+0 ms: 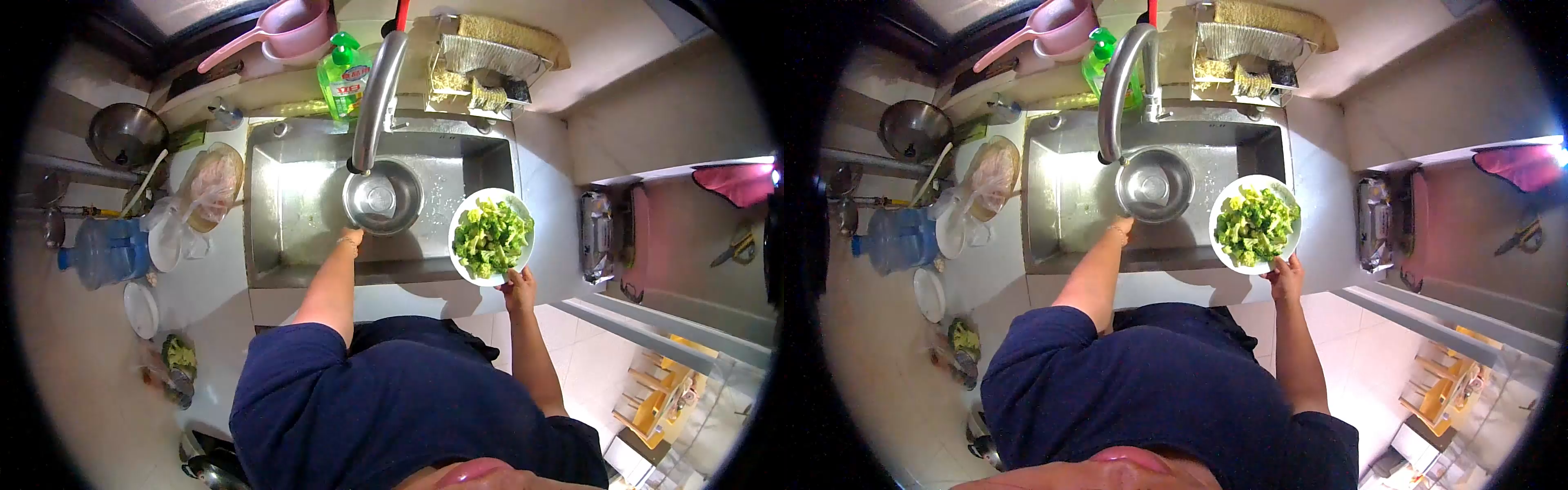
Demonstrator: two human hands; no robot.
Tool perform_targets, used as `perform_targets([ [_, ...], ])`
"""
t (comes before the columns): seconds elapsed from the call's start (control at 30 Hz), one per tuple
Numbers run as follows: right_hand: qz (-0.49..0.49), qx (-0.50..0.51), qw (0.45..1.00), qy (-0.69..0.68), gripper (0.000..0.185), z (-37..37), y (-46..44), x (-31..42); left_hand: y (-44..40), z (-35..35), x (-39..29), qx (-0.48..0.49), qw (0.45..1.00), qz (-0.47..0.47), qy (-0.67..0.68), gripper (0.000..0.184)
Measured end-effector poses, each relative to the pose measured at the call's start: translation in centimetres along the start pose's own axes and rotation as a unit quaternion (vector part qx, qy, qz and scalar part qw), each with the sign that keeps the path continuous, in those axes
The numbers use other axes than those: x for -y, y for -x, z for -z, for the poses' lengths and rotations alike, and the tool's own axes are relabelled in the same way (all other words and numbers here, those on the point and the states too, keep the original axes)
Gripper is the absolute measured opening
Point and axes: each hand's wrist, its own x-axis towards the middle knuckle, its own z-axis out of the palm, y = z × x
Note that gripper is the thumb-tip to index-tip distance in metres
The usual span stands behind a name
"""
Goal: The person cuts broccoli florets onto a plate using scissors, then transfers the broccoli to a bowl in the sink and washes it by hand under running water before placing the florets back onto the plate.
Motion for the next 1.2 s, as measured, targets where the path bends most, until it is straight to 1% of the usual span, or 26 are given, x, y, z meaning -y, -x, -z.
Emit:
perform_targets([
  [0.03,0.0,-0.01,1.0,0.003,0.039,0.0,-0.1,-0.1,-0.1,0.1,-0.2,-0.08,0.979,-0.078,-0.169,0.038],
  [0.07,-0.001,-0.021,1.0,0.007,0.039,0.0,0.0,-0.2,-0.5,-0.1,-1.1,-0.07,0.988,-0.074,-0.119,0.04],
  [0.1,-0.001,-0.03,0.999,0.01,0.04,-0.3,0.1,-0.1,4.2,3.9,-8.2,-0.06,0.993,-0.069,-0.068,0.041],
  [0.13,-0.001,-0.02,1.0,0.0,0.04,-0.1,0.0,-0.3,2.6,2.3,-9.1,-0.071,0.971,-0.226,-0.018,0.041],
  [0.17,-0.004,-0.011,1.0,0.003,0.039,0.1,-0.1,-0.4,1.0,0.7,-9.9,-0.065,0.923,-0.377,0.023,0.041],
  [0.2,-0.006,-0.003,1.0,0.006,0.039,0.4,-0.1,-0.5,3.2,1.3,-14.9,-0.006,0.935,-0.344,0.083,0.038],
  [0.23,-0.004,0.007,1.0,0.009,0.039,0.5,-0.3,-0.4,4.6,2.0,-18.9,-0.013,0.916,-0.397,0.058,0.044],
  [0.3,0.005,0.006,1.0,0.001,0.038,0.7,-0.4,-0.6,3.5,0.6,-23.6,-0.112,0.829,-0.534,0.125,0.052],
  [0.37,0.015,0.004,1.0,-0.005,0.036,0.7,-0.3,-0.6,1.4,-0.7,-25.5,-0.154,0.804,-0.572,0.055,0.061],
  [0.4,0.017,0.003,1.0,-0.005,0.036,0.4,-0.1,-0.4,0.7,-0.7,-25.8,0.022,0.879,-0.471,0.069,0.056],
  [0.43,0.019,0.003,1.0,-0.007,0.035,0.3,-0.1,-0.4,0.4,-0.5,-25.2,-0.035,0.843,-0.537,-0.011,0.047],
  [0.5,0.023,-0.007,1.0,-0.013,0.034,0.5,-0.3,-0.8,0.1,0.6,-24.0,0.122,0.883,-0.454,0.003,0.041],
  [0.53,0.025,-0.013,1.0,-0.008,0.034,0.2,-0.2,-0.6,0.2,0.6,-22.8,0.113,0.881,-0.46,0.014,0.038],
  [0.57,0.025,-0.019,0.999,-0.005,0.033,0.0,-0.2,-0.6,0.4,0.6,-21.9,0.057,0.857,-0.51,0.045,0.038],
  [0.63,0.023,-0.004,1.0,0.003,0.033,0.1,-0.5,-0.4,1.7,0.8,-20.6,-0.051,0.793,-0.597,0.105,0.038],
  [0.67,0.018,0.002,1.0,0.008,0.033,0.3,-0.4,-0.3,2.3,1.0,-19.4,0.019,0.854,-0.486,0.186,0.035],
  [0.7,0.01,-0.008,1.0,0.008,0.033,0.2,-0.1,-0.3,1.1,0.2,-17.2,0.044,0.887,-0.391,0.243,0.031],
  [0.73,0.006,-0.013,1.0,0.008,0.032,-0.1,-0.1,-0.1,-1.4,-1.1,-13.8,0.129,0.858,-0.254,0.427,0.03],
  [0.77,0.004,-0.018,1.0,0.009,0.032,-0.5,-0.2,0.2,-3.2,-1.9,-11.4,0.205,0.775,-0.105,0.588,0.029],
  [0.8,0.006,-0.013,1.0,0.001,0.031,-0.7,0.0,0.3,0.0,0.1,-13.6,0.153,0.783,0.02,0.603,0.04],
  [0.93,0.006,0.026,0.999,0.017,0.031,0.2,-0.6,0.2,-1.6,-0.5,-12.7,0.207,0.708,0.062,0.673,0.039],
  [1.03,-0.008,0.003,1.0,0.026,0.031,-0.3,-0.1,0.7,-3.1,-1.1,-13.8,0.155,0.695,0.113,0.693,0.039],
  [1.07,-0.001,0.004,1.0,0.021,0.031,-0.5,-0.1,0.8,-3.5,-1.2,-13.8,0.162,0.667,0.133,0.715,0.038],
  [1.17,0.012,-0.001,1.0,0.01,0.031,-0.4,0.3,0.5,-1.6,0.5,-15.9,0.178,0.746,0.18,0.616,0.035],
  [1.2,0.012,0.001,1.0,0.008,0.032,0.0,0.1,0.2,-1.6,0.3,-15.7,0.2,0.762,0.159,0.595,0.034],
])
